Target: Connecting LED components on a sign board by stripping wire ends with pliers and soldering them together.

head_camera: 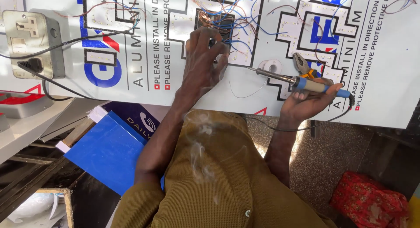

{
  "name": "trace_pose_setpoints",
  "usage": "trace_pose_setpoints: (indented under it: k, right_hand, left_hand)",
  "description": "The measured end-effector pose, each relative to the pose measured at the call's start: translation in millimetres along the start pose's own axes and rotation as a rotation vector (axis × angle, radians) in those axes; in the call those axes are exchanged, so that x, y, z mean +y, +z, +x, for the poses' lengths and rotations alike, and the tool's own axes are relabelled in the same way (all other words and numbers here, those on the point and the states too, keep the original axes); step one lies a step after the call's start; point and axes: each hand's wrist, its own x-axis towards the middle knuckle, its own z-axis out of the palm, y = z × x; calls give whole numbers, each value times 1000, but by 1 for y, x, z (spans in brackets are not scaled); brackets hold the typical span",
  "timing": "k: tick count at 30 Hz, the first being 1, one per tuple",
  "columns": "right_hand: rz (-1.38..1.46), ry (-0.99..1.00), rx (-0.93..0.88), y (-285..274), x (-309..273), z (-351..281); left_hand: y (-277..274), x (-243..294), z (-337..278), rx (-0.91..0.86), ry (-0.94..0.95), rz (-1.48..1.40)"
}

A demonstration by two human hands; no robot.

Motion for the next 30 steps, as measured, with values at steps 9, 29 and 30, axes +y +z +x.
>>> trace_pose_setpoints:
  k: [9, 29, 30]
  right_hand:
    - [-51, 51, 22, 2, -8, 1]
    - [-103, 208, -418, 61, 32, -17]
    - [-113, 221, -438, 62, 35, -18]
  left_hand:
    - [33, -16, 4, -154, -43, 96]
    - [-107, -98, -51, 454, -424, 337]
    - [-114, -108, -51, 506, -385, 352]
